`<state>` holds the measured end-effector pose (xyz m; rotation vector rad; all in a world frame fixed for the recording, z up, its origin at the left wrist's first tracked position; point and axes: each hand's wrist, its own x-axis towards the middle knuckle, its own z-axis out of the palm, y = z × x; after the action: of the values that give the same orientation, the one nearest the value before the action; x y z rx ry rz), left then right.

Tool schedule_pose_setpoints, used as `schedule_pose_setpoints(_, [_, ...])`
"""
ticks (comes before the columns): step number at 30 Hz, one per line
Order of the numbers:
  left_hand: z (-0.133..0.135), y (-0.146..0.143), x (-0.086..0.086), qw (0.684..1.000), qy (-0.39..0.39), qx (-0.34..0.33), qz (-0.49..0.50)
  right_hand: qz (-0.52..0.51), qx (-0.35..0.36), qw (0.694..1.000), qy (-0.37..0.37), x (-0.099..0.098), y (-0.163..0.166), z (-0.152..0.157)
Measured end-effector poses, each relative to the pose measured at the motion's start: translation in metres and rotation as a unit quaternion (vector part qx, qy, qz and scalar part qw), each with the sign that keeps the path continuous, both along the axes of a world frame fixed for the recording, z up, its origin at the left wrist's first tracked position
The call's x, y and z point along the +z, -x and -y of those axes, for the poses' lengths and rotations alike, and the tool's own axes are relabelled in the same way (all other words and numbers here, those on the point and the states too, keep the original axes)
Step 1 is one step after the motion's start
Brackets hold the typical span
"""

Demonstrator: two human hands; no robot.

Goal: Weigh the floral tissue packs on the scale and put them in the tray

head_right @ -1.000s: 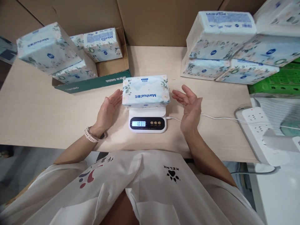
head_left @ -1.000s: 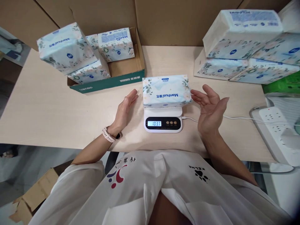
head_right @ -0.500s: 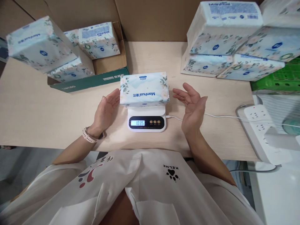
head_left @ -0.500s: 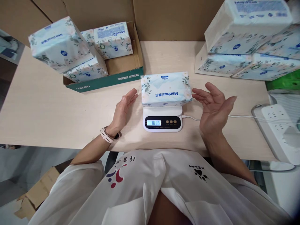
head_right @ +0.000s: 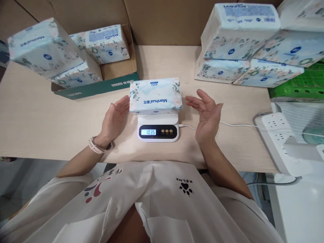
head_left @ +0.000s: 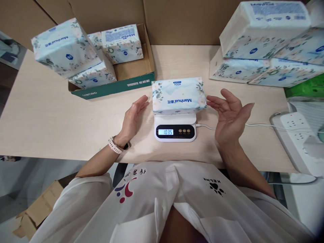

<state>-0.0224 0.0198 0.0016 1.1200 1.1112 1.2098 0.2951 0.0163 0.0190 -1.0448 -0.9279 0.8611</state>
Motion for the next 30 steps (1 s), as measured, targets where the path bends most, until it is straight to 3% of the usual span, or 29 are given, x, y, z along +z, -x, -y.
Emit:
schedule_pose_setpoints(15, [0.001, -0.010, 0.017, 0.998, -0.022, 0.052, -0.017, 0.029, -0.013, 0.998, 0.047, 0.004, -0.004, -0.001])
schedule_pose_setpoints(30, [0.002, -0.009, 0.020, 0.995, -0.030, 0.077, -0.058, 0.029, -0.004, 0.998, 0.052, 0.005, -0.002, 0.004])
